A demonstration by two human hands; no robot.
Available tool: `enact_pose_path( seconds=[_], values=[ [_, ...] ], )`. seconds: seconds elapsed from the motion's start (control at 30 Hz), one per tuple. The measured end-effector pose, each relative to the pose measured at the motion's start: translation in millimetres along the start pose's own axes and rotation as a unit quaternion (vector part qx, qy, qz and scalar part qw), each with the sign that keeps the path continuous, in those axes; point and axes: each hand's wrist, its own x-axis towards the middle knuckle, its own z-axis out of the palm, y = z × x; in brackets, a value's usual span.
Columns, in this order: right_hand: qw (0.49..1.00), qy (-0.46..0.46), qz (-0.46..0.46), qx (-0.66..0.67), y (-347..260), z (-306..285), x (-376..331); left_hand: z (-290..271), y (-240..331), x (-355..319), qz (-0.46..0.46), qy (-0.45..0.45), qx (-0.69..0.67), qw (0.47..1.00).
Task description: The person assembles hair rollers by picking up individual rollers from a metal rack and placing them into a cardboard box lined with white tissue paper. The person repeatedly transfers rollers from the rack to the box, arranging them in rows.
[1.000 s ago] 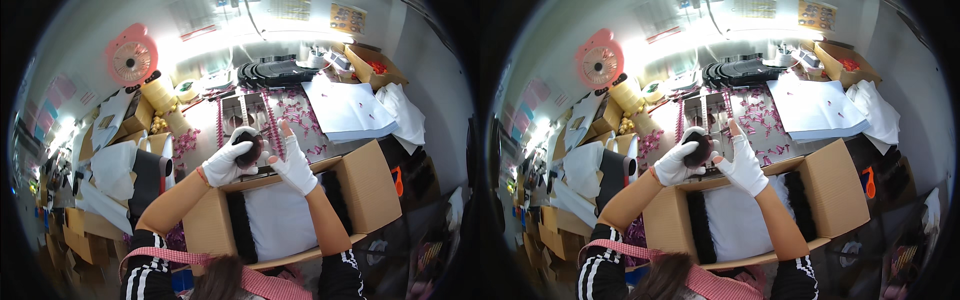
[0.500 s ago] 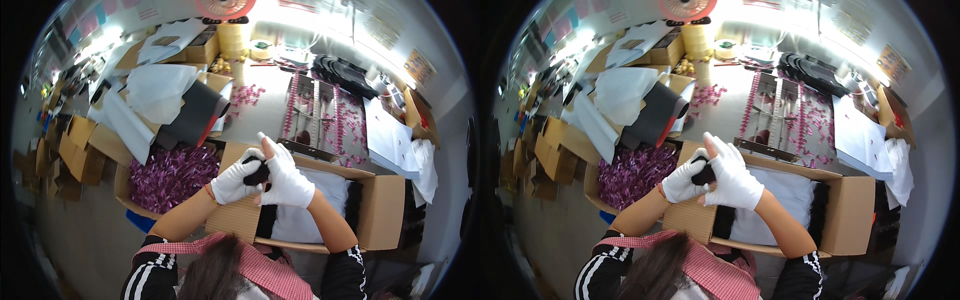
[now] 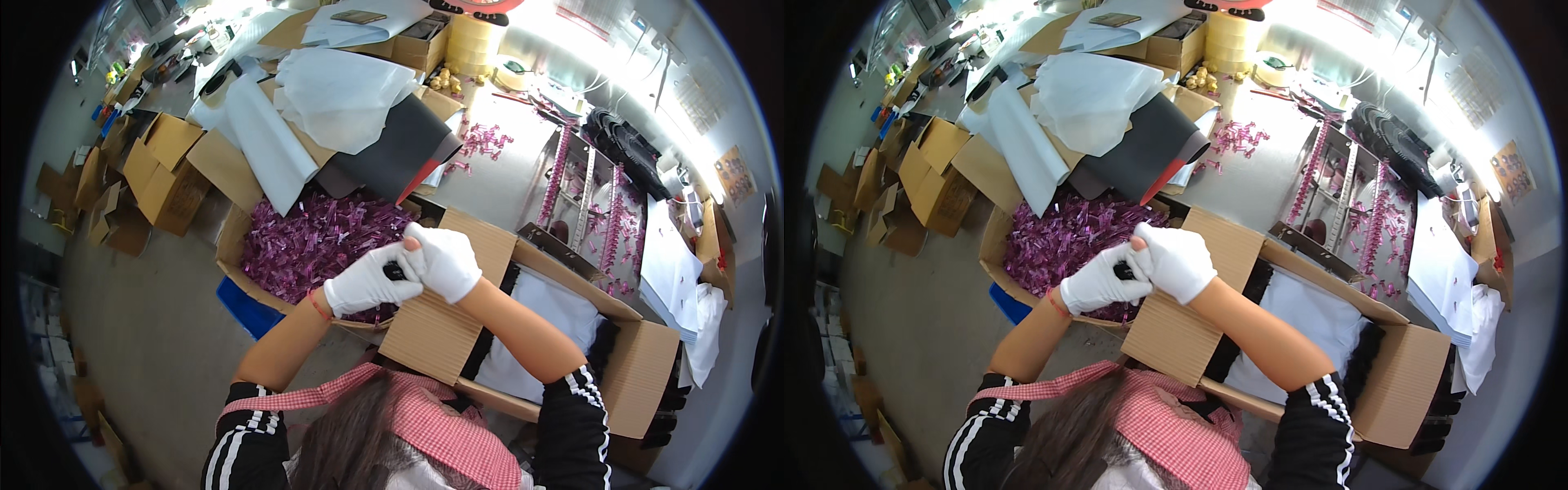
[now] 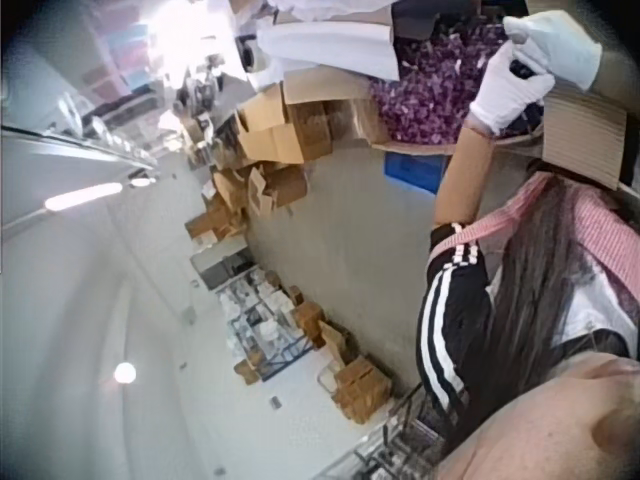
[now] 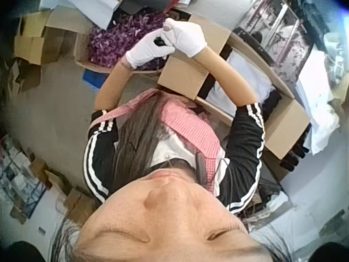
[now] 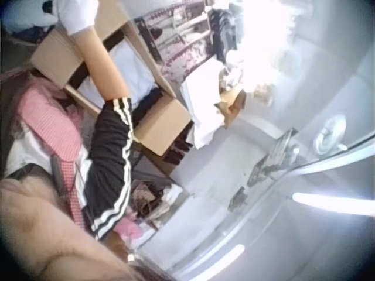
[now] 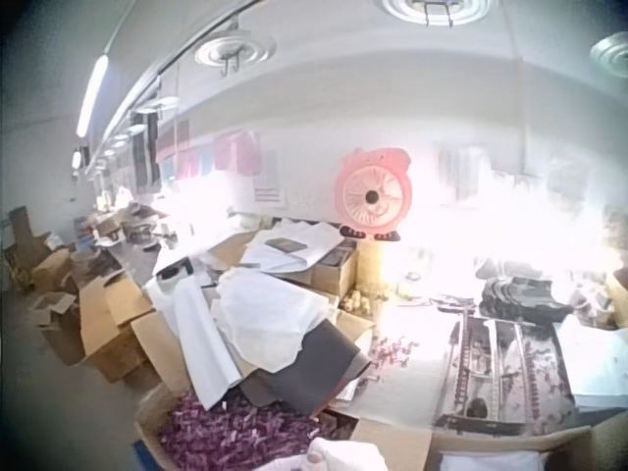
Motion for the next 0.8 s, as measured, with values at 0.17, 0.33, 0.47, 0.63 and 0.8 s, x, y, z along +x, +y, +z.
enact_pose_path(
  seconds=[0.17,0.33,0.47,0.63,0.8],
  values=[
    [0.997,-0.022,0.078,0.004,-41,37,36,-37,-16,-26,0.032,0.138,0.044,0.989],
    [0.994,-0.044,0.093,-0.038,-55,64,56,-61,-48,-28,0.247,0.307,0.552,0.735],
    [0.977,-0.179,0.109,-0.032,-41,62,63,-55,-52,-39,0.108,0.255,0.634,0.722],
    [0.983,-0.145,0.061,0.098,-9,53,49,-54,-45,-35,0.177,0.241,0.668,0.681],
    [0.994,-0.083,-0.005,0.077,-26,53,27,-43,-40,-25,0.150,0.222,0.701,0.661]
  ],
)
